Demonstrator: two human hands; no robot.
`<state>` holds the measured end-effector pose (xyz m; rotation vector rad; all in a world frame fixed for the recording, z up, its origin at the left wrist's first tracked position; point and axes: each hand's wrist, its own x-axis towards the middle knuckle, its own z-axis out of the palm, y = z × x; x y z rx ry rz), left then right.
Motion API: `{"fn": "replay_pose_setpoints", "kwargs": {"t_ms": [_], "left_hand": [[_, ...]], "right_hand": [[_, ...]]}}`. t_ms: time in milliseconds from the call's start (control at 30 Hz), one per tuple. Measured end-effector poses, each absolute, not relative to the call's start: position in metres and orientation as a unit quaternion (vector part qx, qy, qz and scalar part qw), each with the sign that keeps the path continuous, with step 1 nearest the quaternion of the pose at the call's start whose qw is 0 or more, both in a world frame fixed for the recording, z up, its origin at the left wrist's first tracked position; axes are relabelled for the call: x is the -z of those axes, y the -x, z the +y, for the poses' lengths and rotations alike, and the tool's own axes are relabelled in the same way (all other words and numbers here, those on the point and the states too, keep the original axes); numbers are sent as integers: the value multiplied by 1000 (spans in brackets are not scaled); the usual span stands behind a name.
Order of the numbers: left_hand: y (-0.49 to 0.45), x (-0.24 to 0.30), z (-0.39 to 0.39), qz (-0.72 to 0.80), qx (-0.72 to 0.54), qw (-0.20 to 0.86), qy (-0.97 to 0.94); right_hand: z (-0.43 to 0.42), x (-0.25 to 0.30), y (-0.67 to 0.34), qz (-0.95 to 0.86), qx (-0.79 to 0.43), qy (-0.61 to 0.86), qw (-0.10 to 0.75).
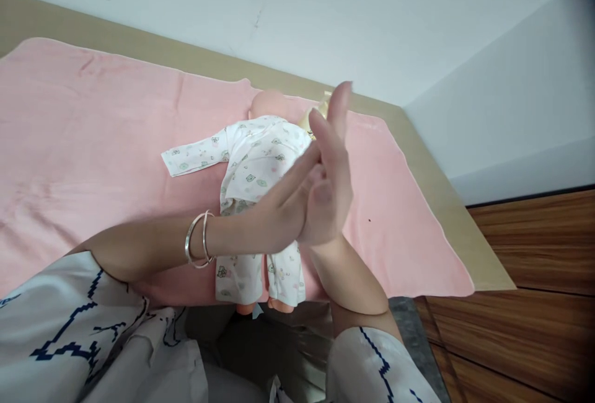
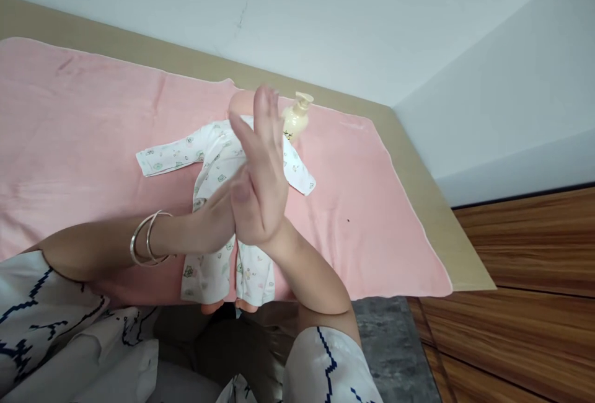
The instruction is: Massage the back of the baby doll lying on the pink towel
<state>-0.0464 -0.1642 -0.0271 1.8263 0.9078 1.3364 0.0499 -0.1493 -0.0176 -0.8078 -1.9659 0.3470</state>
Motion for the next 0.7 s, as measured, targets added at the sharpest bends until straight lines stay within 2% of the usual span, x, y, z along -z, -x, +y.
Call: {"fn": "replay_pose_setpoints", "kwargs": {"t_ms": [100, 233, 333, 467, 567, 700], "left_hand": [[49, 52, -117, 370, -556, 318, -673], [64, 109, -53, 437, -601, 276, -610], [74, 137, -35, 471, -589, 251, -606], [75, 144, -39, 504, -555, 196, -632], [72, 140, -42, 510, -547, 159, -645], [72, 140, -41, 512, -549, 139, -646]], "right_hand": [[-129, 36, -45, -797, -161, 336, 476], [-100, 67, -38, -805, -222, 410, 368], [-77, 85, -41, -822, -208, 423, 320], [-41, 101, -64, -847, -134, 419, 298], [-28, 105, -78, -813, -113, 498, 279], [-51, 98, -62, -764, -53, 605, 216]]}}
